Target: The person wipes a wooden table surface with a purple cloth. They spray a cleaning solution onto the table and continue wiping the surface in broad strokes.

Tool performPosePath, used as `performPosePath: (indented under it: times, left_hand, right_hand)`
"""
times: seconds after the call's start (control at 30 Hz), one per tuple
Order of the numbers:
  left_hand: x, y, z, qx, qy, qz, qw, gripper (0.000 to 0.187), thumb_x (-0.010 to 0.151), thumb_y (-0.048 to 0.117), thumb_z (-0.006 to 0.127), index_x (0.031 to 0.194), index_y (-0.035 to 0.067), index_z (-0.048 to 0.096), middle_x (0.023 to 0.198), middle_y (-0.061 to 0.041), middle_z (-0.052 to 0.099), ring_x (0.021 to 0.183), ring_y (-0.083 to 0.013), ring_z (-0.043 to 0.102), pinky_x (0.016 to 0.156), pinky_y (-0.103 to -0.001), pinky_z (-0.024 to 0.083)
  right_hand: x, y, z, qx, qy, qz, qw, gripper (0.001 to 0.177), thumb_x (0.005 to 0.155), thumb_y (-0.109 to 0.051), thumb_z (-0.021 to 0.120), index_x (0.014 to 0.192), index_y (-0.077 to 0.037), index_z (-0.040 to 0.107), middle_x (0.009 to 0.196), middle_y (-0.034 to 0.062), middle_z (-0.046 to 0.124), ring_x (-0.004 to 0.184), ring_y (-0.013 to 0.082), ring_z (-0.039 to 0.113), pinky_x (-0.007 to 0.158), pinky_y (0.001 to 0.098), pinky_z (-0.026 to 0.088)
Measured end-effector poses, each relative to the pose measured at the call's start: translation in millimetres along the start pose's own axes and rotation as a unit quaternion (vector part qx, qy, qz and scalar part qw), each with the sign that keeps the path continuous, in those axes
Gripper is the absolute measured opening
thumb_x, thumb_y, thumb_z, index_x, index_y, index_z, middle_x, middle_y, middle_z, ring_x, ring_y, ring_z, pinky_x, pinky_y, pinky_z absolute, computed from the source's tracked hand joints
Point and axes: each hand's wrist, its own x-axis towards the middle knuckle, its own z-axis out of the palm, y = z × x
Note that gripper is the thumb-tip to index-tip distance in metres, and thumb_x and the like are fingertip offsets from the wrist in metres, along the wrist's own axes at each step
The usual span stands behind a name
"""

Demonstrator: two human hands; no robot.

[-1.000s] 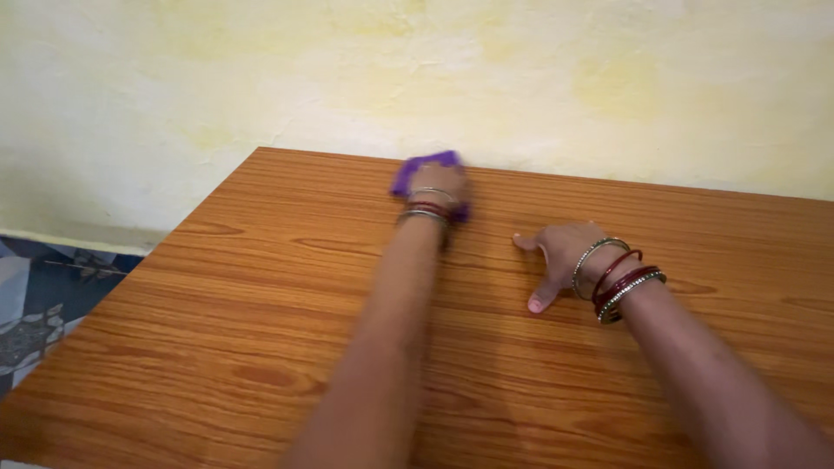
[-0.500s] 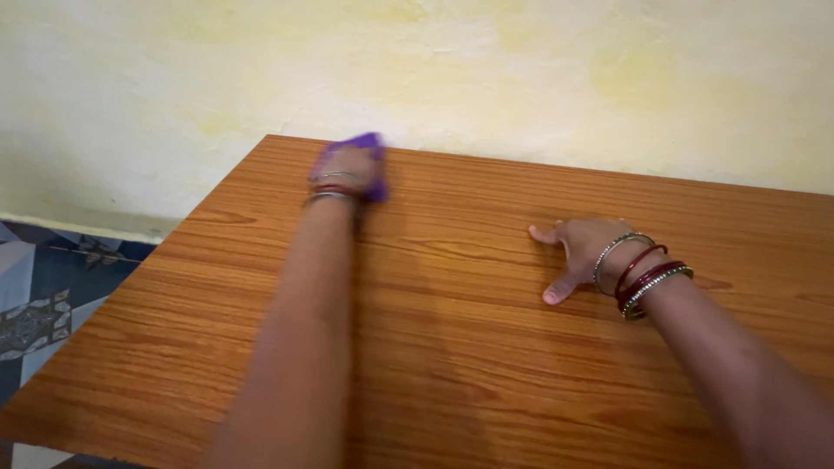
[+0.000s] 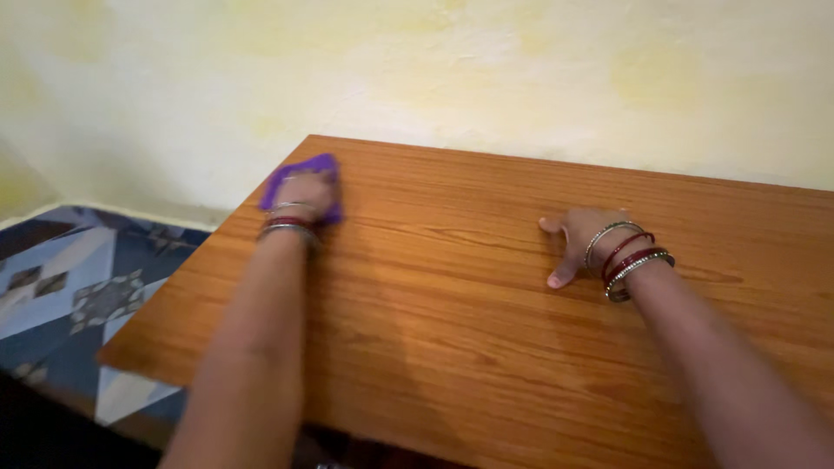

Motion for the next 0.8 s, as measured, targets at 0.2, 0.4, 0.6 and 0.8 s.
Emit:
performPosePath:
  times: [0.2,0.4,0.6,0.8]
  left_hand:
    - [-32.2,179.0,5.7,-0.015,0.064,0.139,0.988,0.039,0.097,0.02,0.042,0.124,0.011,0.068,0.125,-0.02,0.067,0.115,-0.0365,0.065,0.098,-0.049,0.051]
    - [-136.0,315.5,-33.5,-0.089,0.056,0.189,0.976,0.041,0.099,0.026,0.041,0.132,0.011,0.062,0.138,-0.02,0.06,0.127,-0.037,0.055,0.106,-0.048,0.045]
    - [-166.7,264.1,-41.2,-0.08,0.031,0.164,0.983,0.043,0.1,0.024,0.04,0.139,0.012,0.056,0.149,-0.022,0.049,0.139,-0.0387,0.045,0.111,-0.051,0.04]
    - [-153.3,94.2,-45.4,-0.098,-0.018,-0.002,0.995,0.044,0.105,0.028,0.03,0.139,0.015,0.055,0.152,-0.017,0.043,0.141,-0.0355,0.039,0.116,-0.048,0.03]
  right_hand:
    - [2.3,5.4,1.0,0.027,0.01,-0.028,0.999,0.114,0.059,-0.04,0.1,0.157,-0.031,0.042,0.15,0.0058,0.059,0.138,0.0293,0.057,0.115,0.044,0.047]
    - [-1.7,2.2,0.7,0.006,-0.001,-0.011,1.0,0.11,0.066,-0.045,0.097,0.158,-0.032,0.039,0.155,0.005,0.052,0.142,0.0289,0.052,0.118,0.0464,0.041]
    - [13.9,21.3,16.0,0.058,0.002,-0.053,0.997,0.112,0.064,-0.045,0.096,0.159,-0.025,0.039,0.154,0.0082,0.055,0.139,0.0297,0.056,0.115,0.0426,0.048]
    - [28.6,28.9,20.5,0.041,0.005,-0.046,0.998,0.114,0.063,-0.047,0.097,0.159,-0.027,0.038,0.155,0.0085,0.053,0.141,0.0298,0.053,0.117,0.043,0.046]
